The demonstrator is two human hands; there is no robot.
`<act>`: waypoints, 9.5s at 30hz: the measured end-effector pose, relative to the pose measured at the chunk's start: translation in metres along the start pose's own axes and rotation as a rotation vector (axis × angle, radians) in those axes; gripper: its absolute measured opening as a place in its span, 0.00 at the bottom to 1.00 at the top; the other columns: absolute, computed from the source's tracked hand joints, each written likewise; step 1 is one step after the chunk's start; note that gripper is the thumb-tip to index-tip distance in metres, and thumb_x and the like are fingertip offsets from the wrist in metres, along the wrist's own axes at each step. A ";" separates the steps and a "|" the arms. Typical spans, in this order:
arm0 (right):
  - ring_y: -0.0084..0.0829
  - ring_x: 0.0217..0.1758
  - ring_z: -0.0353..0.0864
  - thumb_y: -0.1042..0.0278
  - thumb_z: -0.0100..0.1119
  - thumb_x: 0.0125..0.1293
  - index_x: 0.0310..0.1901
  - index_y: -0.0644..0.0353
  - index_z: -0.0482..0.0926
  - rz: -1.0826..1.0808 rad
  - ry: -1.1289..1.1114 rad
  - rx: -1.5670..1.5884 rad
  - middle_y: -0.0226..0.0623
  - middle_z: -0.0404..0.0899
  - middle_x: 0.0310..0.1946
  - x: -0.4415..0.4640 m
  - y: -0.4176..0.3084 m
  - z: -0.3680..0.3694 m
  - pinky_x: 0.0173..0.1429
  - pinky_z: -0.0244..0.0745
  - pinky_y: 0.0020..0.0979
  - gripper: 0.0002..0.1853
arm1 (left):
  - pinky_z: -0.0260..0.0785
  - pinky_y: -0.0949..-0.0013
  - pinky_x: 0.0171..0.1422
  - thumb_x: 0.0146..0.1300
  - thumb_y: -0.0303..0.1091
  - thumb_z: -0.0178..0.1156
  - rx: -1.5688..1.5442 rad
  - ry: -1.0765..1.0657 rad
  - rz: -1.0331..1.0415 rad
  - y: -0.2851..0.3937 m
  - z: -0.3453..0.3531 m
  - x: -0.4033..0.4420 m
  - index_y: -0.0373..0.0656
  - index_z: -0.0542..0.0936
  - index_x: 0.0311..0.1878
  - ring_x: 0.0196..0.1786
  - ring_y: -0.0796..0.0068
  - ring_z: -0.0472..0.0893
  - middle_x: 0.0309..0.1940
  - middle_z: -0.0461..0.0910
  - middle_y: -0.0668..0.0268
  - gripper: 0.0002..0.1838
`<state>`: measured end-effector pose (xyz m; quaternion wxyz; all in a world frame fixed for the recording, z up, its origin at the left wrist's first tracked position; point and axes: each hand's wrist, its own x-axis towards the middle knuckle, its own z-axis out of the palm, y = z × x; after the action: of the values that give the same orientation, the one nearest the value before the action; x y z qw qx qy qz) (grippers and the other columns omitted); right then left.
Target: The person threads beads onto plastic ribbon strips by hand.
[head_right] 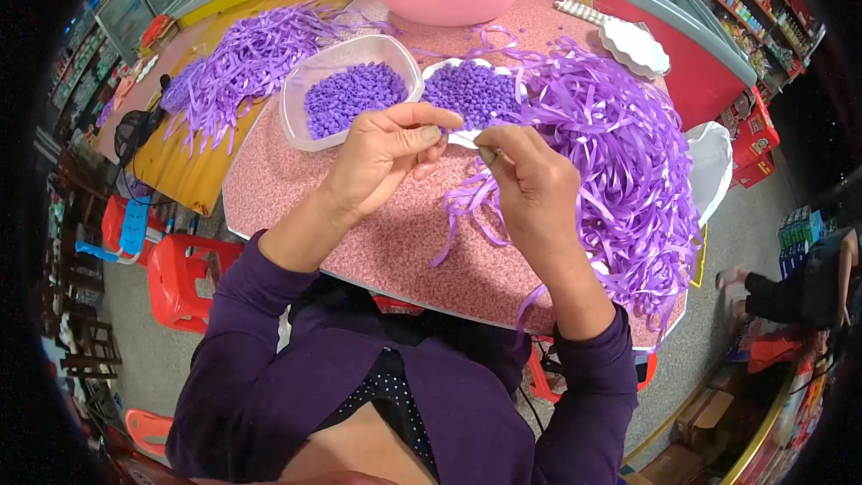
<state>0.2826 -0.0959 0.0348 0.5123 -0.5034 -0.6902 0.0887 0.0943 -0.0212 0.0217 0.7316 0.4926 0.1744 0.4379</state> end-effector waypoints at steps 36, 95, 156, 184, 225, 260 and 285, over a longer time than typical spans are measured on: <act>0.11 0.30 0.69 0.85 0.61 0.64 0.44 0.65 0.81 0.205 -0.110 0.392 0.23 0.80 0.31 -0.014 0.007 0.014 0.33 0.61 0.16 0.09 | 0.64 0.81 0.28 0.61 0.18 0.66 0.256 0.028 0.135 -0.008 -0.001 -0.021 0.32 0.83 0.42 0.28 0.86 0.73 0.35 0.79 0.67 0.07; 0.18 0.28 0.73 0.83 0.58 0.66 0.43 0.69 0.77 0.435 -0.118 0.860 0.32 0.78 0.28 -0.023 0.001 0.019 0.33 0.65 0.21 0.06 | 0.64 0.79 0.25 0.64 0.25 0.67 -0.178 0.165 -0.029 -0.019 0.021 -0.037 0.34 0.83 0.45 0.25 0.82 0.74 0.34 0.79 0.66 0.08; 0.13 0.25 0.68 0.83 0.60 0.62 0.42 0.67 0.81 0.380 -0.040 0.578 0.25 0.78 0.27 -0.015 0.015 0.010 0.29 0.61 0.19 0.07 | 0.67 0.79 0.25 0.70 0.25 0.59 0.011 0.186 -0.013 -0.021 0.022 -0.014 0.32 0.81 0.48 0.27 0.83 0.76 0.31 0.81 0.65 0.08; 0.16 0.19 0.69 0.79 0.58 0.63 0.42 0.64 0.82 0.587 0.145 0.688 0.28 0.76 0.20 0.003 0.050 -0.013 0.25 0.53 0.20 0.07 | 0.76 0.45 0.43 0.51 0.25 0.58 1.917 -0.268 0.284 -0.042 -0.027 0.100 0.32 0.84 0.27 0.38 0.42 0.84 0.28 0.81 0.41 0.07; 0.12 0.25 0.64 0.81 0.59 0.65 0.42 0.65 0.82 0.377 0.035 0.435 0.21 0.72 0.24 -0.009 0.037 0.004 0.29 0.58 0.19 0.06 | 0.66 0.76 0.30 0.69 0.23 0.58 -0.342 -0.002 -0.246 -0.017 -0.008 0.043 0.34 0.79 0.50 0.38 0.73 0.79 0.41 0.81 0.56 0.09; 0.13 0.28 0.66 0.82 0.61 0.65 0.42 0.65 0.81 0.237 0.127 0.294 0.23 0.75 0.26 -0.007 -0.004 0.030 0.31 0.61 0.19 0.05 | 0.71 0.73 0.39 0.71 0.26 0.58 -0.513 0.052 -0.091 -0.026 0.004 0.001 0.36 0.79 0.53 0.38 0.74 0.80 0.37 0.80 0.64 0.11; 0.14 0.32 0.72 0.81 0.62 0.67 0.44 0.68 0.82 0.182 0.068 0.307 0.25 0.79 0.32 -0.011 0.002 0.027 0.37 0.67 0.18 0.06 | 0.70 0.73 0.35 0.67 0.24 0.62 -0.150 0.135 0.188 -0.025 0.011 -0.006 0.35 0.80 0.48 0.32 0.77 0.77 0.35 0.80 0.64 0.08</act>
<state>0.2620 -0.0935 0.0143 0.5960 -0.4824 -0.6024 0.2217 0.1103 -0.0358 0.0038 0.7087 0.4201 0.1434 0.5483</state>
